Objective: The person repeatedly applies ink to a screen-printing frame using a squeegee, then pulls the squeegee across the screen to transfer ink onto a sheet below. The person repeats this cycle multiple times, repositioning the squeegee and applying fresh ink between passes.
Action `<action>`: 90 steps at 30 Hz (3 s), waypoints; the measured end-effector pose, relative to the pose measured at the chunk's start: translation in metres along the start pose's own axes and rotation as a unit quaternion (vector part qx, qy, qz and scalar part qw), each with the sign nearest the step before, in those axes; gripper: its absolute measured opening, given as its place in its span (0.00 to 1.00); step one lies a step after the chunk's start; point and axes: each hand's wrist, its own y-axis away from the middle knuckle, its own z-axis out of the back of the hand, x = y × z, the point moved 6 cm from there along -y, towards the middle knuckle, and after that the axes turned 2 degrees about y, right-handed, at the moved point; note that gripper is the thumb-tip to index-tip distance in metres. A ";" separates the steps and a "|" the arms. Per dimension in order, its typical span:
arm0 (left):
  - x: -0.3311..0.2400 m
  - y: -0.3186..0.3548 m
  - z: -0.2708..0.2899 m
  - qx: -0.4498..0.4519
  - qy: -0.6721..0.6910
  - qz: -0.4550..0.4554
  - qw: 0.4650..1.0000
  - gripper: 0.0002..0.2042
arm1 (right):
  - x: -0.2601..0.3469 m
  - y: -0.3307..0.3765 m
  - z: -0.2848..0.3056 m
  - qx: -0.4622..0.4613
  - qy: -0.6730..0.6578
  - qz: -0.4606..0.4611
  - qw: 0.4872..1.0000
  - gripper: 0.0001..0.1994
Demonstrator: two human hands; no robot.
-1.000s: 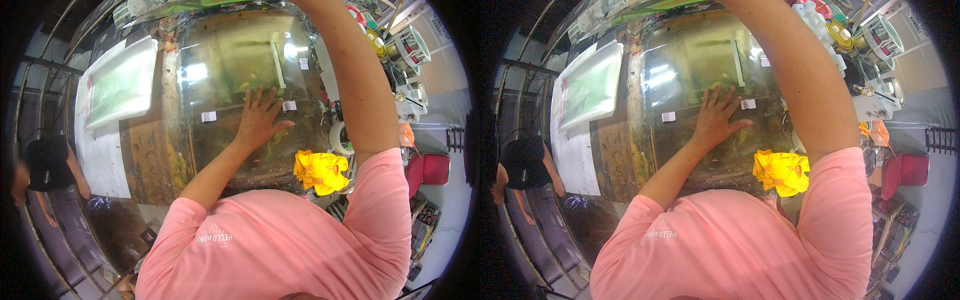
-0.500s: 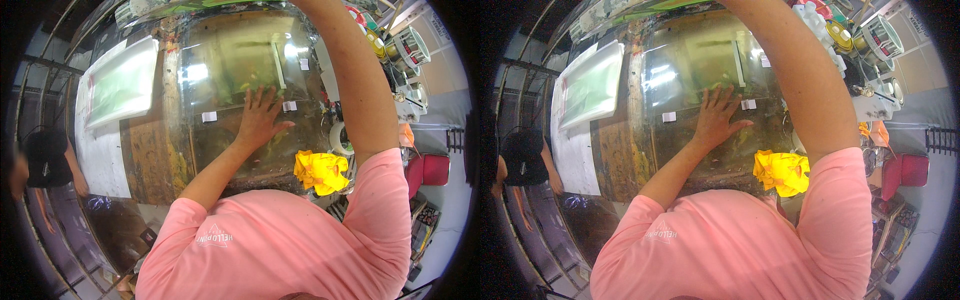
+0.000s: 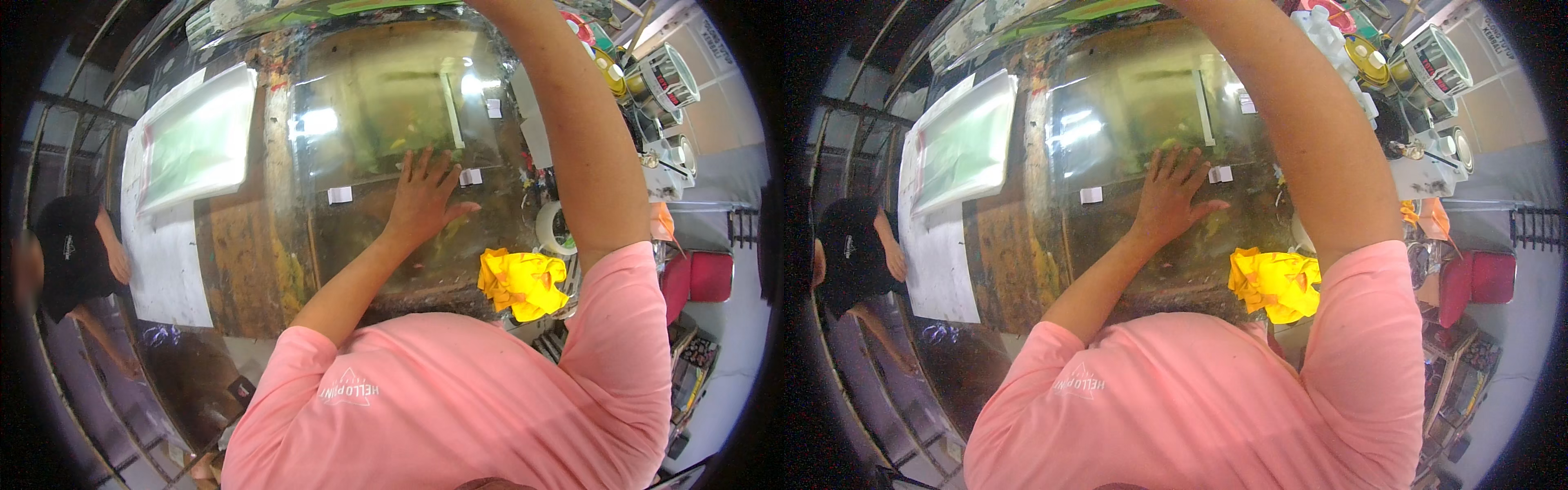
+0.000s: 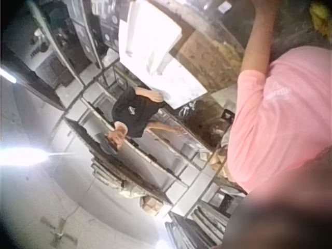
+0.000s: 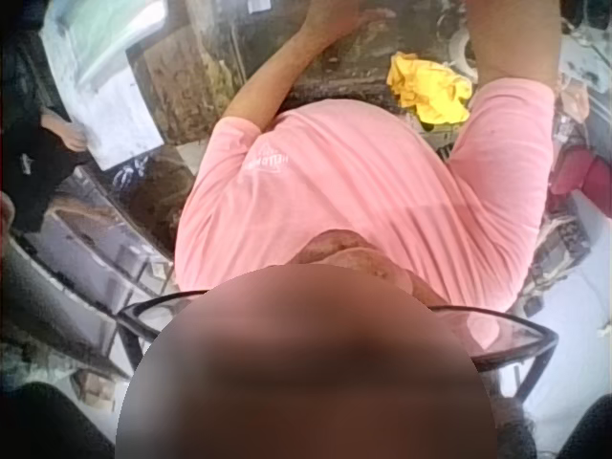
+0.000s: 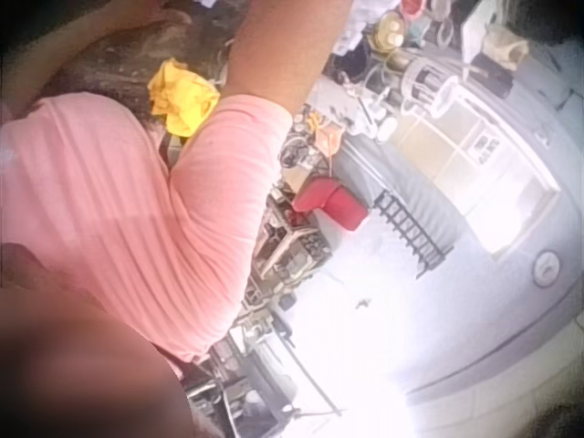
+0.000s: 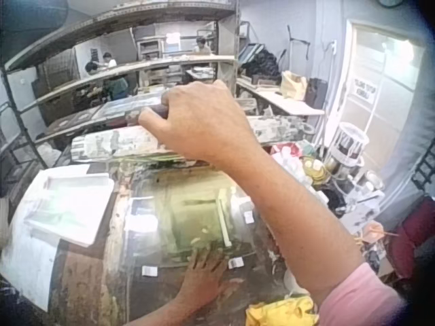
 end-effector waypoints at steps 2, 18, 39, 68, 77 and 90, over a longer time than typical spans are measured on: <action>0.000 0.000 -0.002 0.009 0.004 0.000 1.000 0.39 | 0.000 -0.001 -0.001 -0.002 0.009 -0.003 1.000 0.30; -0.001 0.003 -0.005 -0.003 -0.001 -0.013 1.000 0.39 | -0.003 -0.004 -0.007 -0.031 0.014 -0.002 0.999 0.29; 0.123 0.022 0.230 -0.250 0.485 0.295 0.784 0.53 | 0.034 0.100 -0.031 -0.059 0.059 0.067 0.994 0.23; 0.128 0.116 0.110 -0.098 0.037 0.304 0.947 0.52 | -0.089 0.069 -0.302 0.356 -0.085 -0.003 0.931 0.30; 0.129 0.118 0.104 -0.152 0.027 0.233 0.960 0.59 | -0.063 0.117 -0.291 0.176 -0.020 -0.005 0.984 0.25; 0.116 0.109 0.120 -0.188 0.112 0.257 0.941 0.48 | 0.046 0.219 -0.102 0.240 -0.075 -0.028 0.967 0.23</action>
